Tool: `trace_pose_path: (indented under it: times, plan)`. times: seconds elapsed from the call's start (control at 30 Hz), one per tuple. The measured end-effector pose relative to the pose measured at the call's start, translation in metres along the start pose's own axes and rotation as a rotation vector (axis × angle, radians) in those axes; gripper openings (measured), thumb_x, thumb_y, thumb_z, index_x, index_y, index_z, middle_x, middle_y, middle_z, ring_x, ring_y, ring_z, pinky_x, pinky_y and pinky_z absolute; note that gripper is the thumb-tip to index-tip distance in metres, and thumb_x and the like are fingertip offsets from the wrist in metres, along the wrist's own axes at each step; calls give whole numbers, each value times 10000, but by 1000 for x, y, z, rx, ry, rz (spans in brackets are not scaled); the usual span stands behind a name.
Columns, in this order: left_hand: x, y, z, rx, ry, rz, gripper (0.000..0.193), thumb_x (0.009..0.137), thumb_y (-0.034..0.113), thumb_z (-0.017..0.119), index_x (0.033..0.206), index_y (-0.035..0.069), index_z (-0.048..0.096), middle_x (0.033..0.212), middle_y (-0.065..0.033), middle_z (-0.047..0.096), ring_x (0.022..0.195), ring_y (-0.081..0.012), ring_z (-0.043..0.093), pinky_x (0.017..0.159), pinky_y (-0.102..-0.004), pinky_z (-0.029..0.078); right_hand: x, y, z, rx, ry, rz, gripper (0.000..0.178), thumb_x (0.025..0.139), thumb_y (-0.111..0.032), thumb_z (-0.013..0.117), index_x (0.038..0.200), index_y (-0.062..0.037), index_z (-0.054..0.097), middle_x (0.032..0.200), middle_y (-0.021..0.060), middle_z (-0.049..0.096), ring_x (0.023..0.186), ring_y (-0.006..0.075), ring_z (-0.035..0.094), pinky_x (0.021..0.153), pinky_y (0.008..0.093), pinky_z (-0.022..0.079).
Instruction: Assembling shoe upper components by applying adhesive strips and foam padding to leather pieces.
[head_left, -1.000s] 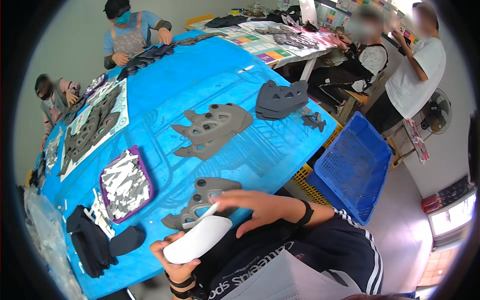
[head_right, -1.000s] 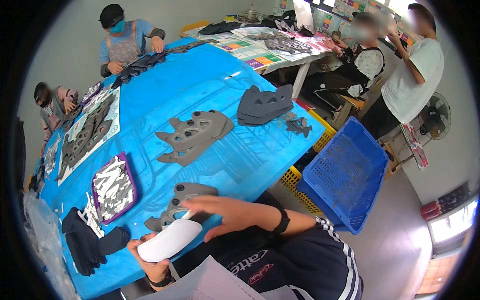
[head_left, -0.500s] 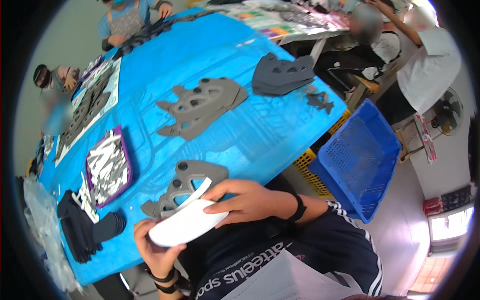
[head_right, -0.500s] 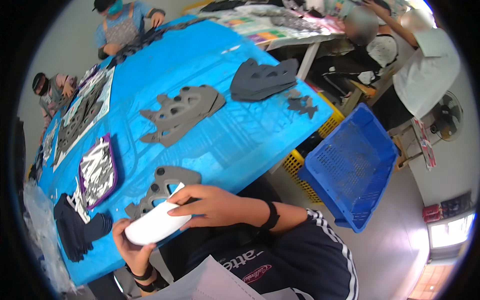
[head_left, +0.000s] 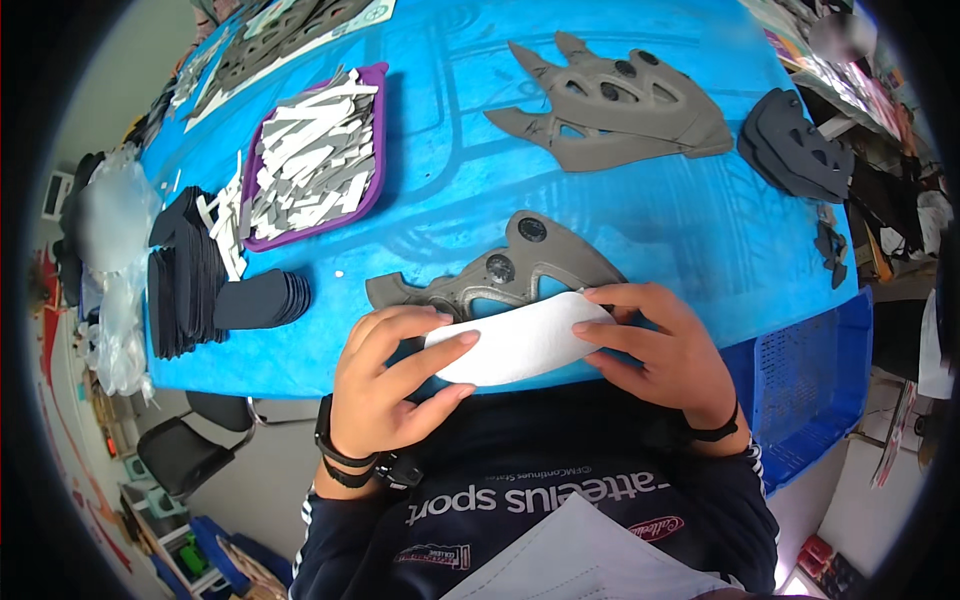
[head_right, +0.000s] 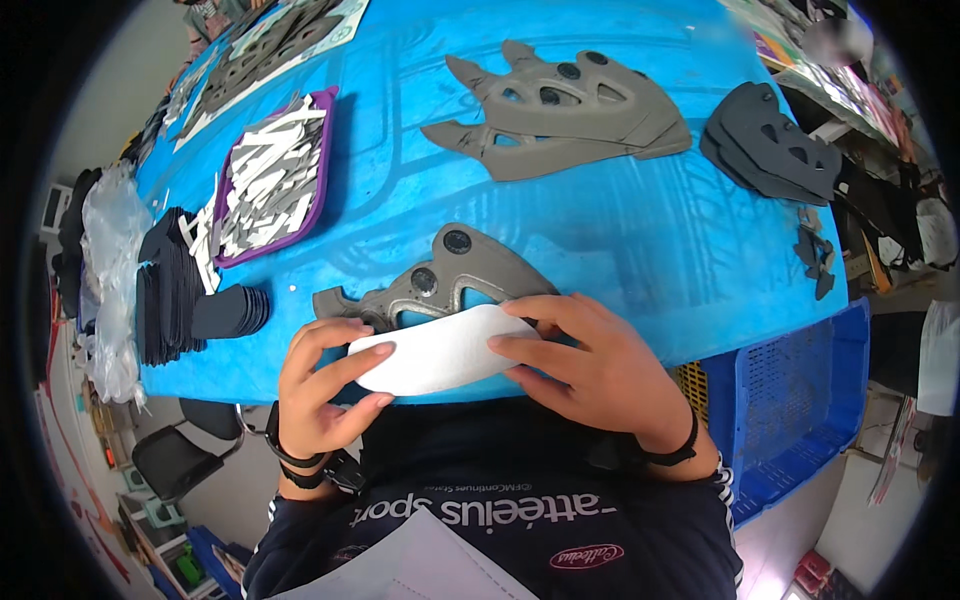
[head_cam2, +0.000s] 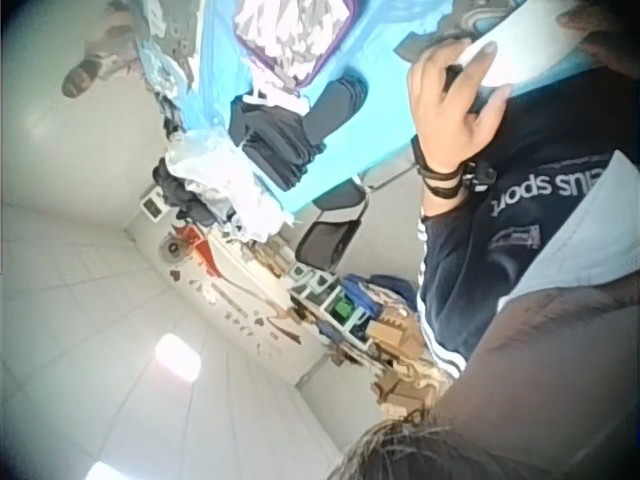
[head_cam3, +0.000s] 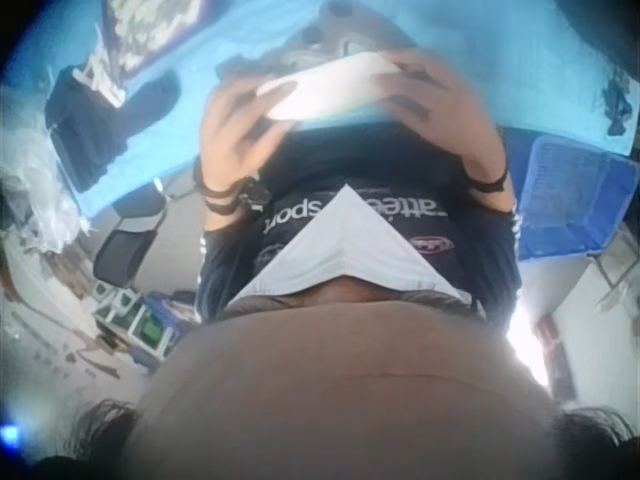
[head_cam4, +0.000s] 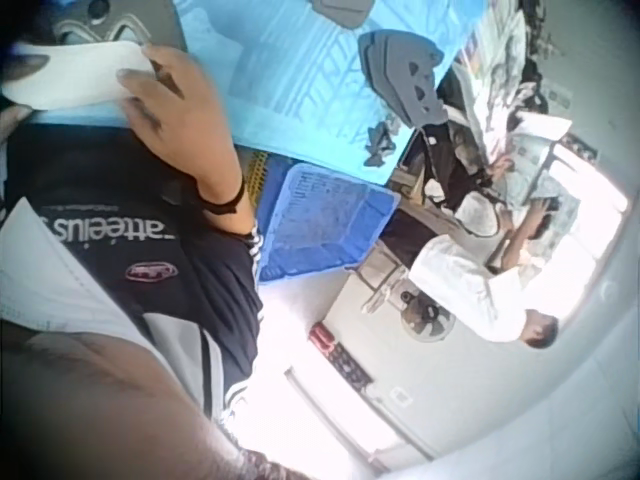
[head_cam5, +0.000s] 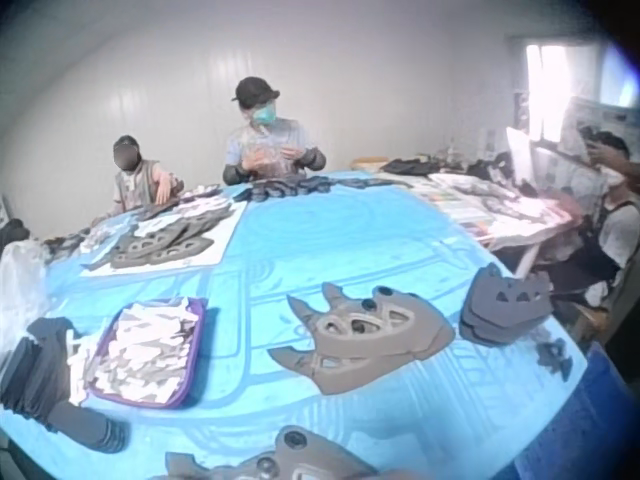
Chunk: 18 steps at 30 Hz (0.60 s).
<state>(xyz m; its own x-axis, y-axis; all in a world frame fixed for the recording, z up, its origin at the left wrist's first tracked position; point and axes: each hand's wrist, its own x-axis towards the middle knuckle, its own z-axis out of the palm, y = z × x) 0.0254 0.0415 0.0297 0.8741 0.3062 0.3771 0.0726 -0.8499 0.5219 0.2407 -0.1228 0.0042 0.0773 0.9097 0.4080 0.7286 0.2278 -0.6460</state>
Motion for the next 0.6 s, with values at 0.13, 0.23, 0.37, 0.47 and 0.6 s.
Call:
trace_pose_path:
  times: [0.13,0.23,0.37,0.47,0.6]
  plan:
    - [-5,-7,7,-6,4,-83,403,590,155,728,983,100,657,1013,-104,584,924,-277,564,783,-346,435,6,-1,1,-58,-3,40,285,647,-42,700,919,-111,647,1068,82,558,701,175,559,622,280,473]
    - [-7,-10,4,74,-38,-82,363,624,133,696,963,16,645,1048,-173,569,974,-326,549,836,-381,425,9,-3,6,-106,-6,63,277,641,-58,710,907,-111,656,1073,77,569,662,166,547,593,272,464]
    - [-8,-14,7,-17,-16,-151,352,630,109,687,967,15,645,1072,-183,568,965,-323,555,834,-377,425,17,-6,6,-129,-39,94,249,668,-41,678,909,-94,649,1048,91,570,656,159,549,581,262,464]
    - [-7,-14,7,-12,7,-193,393,609,137,714,994,79,660,1061,-133,576,909,-287,562,789,-352,438,17,-6,10,-208,-7,53,255,664,-36,677,912,-85,651,1058,113,567,656,158,550,577,257,459]
    - [-7,-15,6,37,-29,-207,398,606,123,712,999,82,660,1078,-127,571,889,-270,553,768,-333,441,17,-5,13,-212,-23,78,254,665,-26,666,914,-72,653,1066,129,563,657,156,550,576,250,454]
